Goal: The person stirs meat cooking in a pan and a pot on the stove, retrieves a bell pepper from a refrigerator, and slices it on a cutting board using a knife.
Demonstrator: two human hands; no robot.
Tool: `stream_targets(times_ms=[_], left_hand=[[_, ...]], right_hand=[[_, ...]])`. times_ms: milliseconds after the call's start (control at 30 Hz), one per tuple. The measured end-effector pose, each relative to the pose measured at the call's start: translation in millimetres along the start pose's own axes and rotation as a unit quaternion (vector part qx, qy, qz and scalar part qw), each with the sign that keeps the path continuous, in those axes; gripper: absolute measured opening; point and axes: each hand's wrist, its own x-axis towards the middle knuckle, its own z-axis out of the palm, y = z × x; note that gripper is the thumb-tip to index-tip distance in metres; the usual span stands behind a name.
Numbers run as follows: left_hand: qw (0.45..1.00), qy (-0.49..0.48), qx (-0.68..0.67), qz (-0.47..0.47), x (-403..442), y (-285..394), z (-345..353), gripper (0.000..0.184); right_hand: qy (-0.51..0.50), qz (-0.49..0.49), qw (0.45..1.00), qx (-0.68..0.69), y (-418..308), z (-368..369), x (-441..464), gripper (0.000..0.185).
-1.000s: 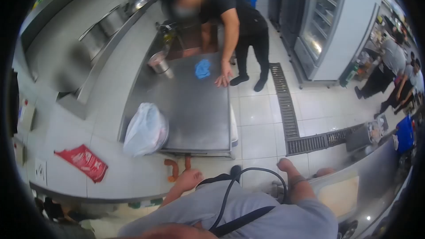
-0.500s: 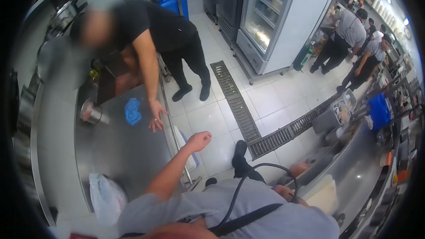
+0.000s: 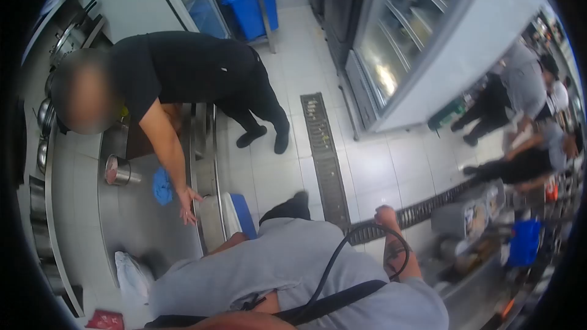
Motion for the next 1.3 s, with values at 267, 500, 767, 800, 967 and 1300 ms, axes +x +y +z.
stream_targets(times_ms=[267,500,767,800,967,1300], left_hand=[[0.872,0.237,-0.408,-0.130,167,-28,-220,0.032],[0.879,0.301,-0.367,0.044,320,-52,-597,0.035],[0.782,0.482,-0.395,-0.021,374,-67,-834,0.025],[0.768,0.478,-0.425,-0.039,373,-70,-842,0.025],[0.676,0.544,-0.486,-0.104,355,-115,-874,0.026],[0.415,0.719,-0.483,-0.278,303,-330,-1061,0.018]], right_hand=[[-0.328,0.203,0.797,0.465,10,-29,207,0.019],[-0.064,0.068,0.951,0.296,-70,-175,335,0.025],[-0.111,-0.226,0.947,0.199,-86,-298,624,0.034],[-0.104,-0.279,0.943,0.150,-111,-322,665,0.033],[-0.208,0.106,0.902,0.364,-229,-394,866,0.021],[-0.251,0.007,0.938,0.241,-450,-470,1088,0.012]])
